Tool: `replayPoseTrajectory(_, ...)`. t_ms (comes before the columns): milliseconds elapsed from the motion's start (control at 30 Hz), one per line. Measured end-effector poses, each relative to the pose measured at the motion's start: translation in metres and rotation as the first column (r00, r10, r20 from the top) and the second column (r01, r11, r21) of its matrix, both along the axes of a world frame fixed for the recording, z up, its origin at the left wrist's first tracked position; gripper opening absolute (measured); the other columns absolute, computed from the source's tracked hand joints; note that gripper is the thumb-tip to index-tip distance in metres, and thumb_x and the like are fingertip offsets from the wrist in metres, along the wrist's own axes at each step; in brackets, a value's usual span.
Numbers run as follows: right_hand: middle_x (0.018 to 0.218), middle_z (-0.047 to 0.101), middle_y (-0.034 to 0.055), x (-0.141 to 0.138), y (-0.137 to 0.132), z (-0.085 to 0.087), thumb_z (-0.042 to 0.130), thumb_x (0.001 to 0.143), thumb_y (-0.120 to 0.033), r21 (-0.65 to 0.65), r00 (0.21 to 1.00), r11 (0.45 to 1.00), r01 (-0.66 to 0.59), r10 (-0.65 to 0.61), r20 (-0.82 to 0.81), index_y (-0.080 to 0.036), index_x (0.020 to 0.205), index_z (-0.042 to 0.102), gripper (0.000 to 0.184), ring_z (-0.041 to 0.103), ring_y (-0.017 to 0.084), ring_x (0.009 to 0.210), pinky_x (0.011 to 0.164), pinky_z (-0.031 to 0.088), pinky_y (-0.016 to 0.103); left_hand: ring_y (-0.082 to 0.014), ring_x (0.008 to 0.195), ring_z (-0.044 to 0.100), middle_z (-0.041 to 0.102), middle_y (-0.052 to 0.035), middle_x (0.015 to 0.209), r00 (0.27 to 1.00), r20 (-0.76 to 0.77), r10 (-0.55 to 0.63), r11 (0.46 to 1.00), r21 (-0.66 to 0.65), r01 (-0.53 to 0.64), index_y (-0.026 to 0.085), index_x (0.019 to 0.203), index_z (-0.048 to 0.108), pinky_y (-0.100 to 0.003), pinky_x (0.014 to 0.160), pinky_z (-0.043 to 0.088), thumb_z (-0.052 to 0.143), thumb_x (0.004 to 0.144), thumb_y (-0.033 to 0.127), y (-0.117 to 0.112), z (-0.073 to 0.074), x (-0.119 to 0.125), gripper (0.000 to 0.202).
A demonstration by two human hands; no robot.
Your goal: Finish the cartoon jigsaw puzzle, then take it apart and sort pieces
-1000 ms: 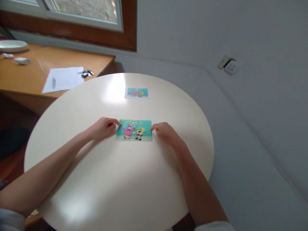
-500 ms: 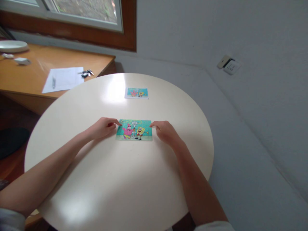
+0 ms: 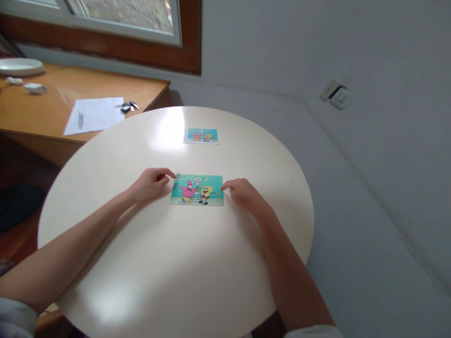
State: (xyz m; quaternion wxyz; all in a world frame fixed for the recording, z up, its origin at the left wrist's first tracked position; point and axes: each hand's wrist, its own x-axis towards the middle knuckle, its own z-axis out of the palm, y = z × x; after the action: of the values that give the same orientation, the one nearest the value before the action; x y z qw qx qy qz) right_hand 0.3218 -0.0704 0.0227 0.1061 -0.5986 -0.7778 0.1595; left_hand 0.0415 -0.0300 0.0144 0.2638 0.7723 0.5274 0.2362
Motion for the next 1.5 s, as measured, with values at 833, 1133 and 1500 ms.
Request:
replayPoseTrajectory(833,0.073,0.071,0.0028,0.000,-0.002,0.001,0.036,0.069,-0.005,-0.025,0.998,1.000,0.008,-0.010,-0.067,-0.017,0.087,0.074,0.044,0.054,0.012,0.058,0.061,0.039,0.021,-0.0077,0.043,0.030,0.050,0.0008,0.048,0.970,-0.180,-0.163,0.983,-0.114,0.144,0.013,0.086,0.073,-0.022,0.047,0.028,0.038,0.070,0.019,-0.007,0.016,0.000,0.039)
replayPoseTrajectory(1133,0.079,0.071,0.0039,0.000,0.000,-0.009,0.035,0.072,-0.007,0.092,0.984,0.990,0.103,-0.088,-0.153,-0.017,0.099,0.069,0.045,0.056,0.013,0.062,0.061,0.038,0.022,-0.0080,0.044,0.033,0.058,-0.0018,0.055,0.947,-0.239,-0.215,0.972,-0.151,0.182,0.014,0.089,0.073,-0.022,0.047,0.029,0.037,0.069,0.019,-0.007,0.018,0.000,0.042)
replayPoseTrajectory(1500,0.077,0.070,0.0033,0.002,0.001,-0.009,0.034,0.072,-0.005,0.021,0.991,0.996,0.081,-0.078,-0.112,-0.017,0.096,0.071,0.046,0.054,0.012,0.059,0.063,0.040,0.022,-0.0078,0.042,0.034,0.056,-0.0004,0.050,0.954,-0.239,-0.181,0.983,-0.065,0.171,0.014,0.083,0.073,-0.021,0.046,0.029,0.037,0.071,0.019,-0.009,0.022,-0.002,0.038)
